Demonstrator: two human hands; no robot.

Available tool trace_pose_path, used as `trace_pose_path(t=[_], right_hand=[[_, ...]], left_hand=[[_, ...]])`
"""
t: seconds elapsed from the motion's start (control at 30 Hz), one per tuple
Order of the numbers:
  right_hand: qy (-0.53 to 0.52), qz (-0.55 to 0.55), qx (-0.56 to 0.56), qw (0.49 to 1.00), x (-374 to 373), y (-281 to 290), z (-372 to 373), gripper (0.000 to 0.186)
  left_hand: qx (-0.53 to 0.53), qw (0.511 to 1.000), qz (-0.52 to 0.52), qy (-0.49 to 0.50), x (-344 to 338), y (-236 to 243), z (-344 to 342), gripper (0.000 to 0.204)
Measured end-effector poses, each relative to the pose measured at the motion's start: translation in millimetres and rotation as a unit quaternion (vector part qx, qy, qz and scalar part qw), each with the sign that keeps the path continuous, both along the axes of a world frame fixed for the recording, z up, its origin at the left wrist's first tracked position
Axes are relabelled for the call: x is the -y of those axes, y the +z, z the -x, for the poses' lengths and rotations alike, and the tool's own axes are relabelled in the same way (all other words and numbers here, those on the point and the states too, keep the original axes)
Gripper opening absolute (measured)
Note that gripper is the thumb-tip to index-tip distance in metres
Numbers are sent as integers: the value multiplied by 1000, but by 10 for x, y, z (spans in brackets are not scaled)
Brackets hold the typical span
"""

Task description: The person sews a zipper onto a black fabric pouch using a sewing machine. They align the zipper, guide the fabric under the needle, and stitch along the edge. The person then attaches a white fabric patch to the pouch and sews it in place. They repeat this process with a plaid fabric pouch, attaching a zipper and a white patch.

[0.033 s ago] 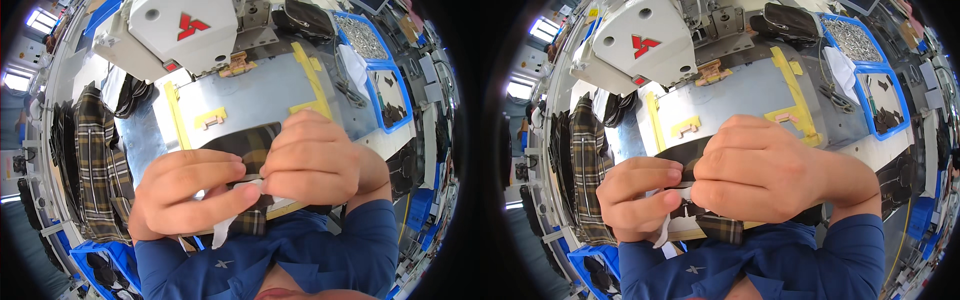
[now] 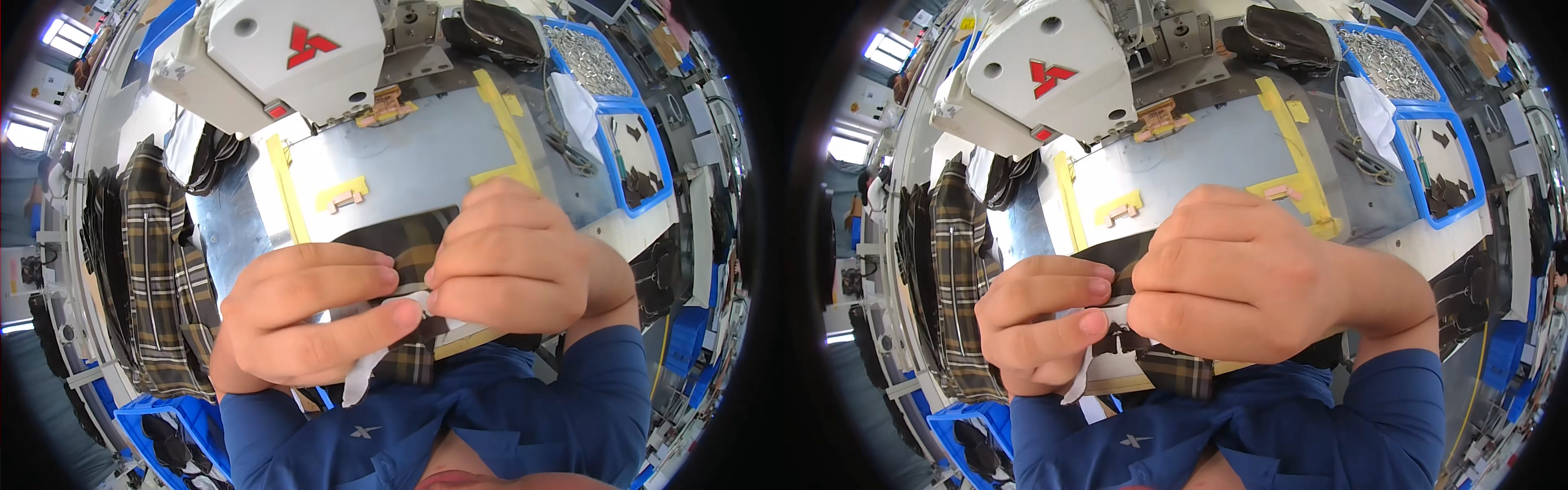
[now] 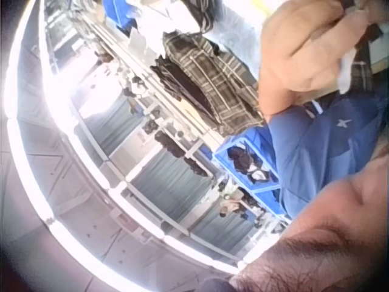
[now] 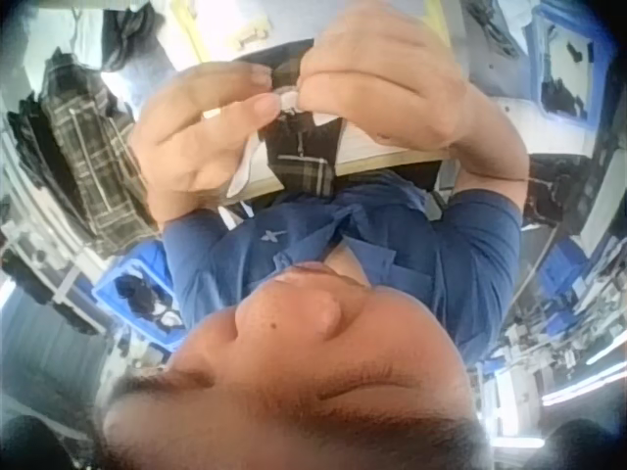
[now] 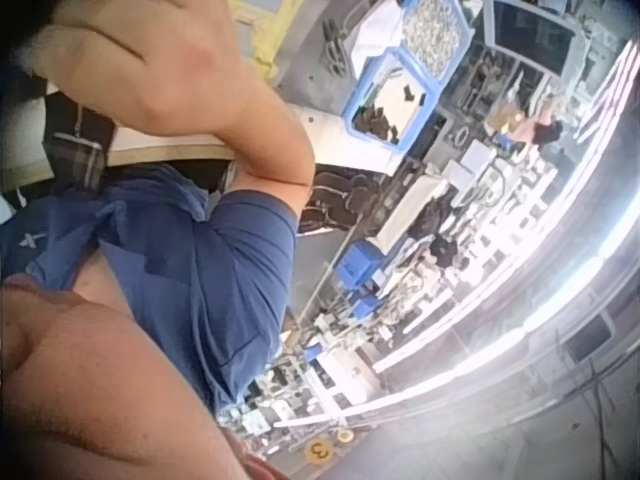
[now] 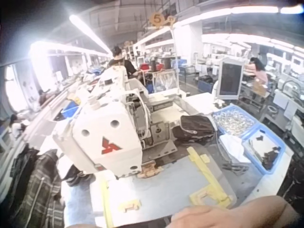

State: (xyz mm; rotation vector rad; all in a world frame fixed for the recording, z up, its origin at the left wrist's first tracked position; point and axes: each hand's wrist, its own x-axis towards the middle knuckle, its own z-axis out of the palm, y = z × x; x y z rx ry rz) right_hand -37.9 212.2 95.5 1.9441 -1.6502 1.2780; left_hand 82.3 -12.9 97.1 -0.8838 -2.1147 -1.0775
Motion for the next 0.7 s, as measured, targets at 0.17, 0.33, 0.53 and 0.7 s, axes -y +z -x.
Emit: trace_pose_path(t=[0.17,0.33,0.53,0.7], right_hand=[[-19,10,-16,1000,-19,12,21,14],[-15,24,-38,999,0,-32,-11,15],[16,14,-28,999,33,-82,49,18],[-7,-60,130,990,92,-240,83,18]], left_hand=[[17,999,-31,-5,-64,-124,-18,34],[-24,997,55,42,18,-279,-65,29],[-17,997,55,54,15,-235,-40,24],[56,994,-19,96,-12,-322,59,27]])
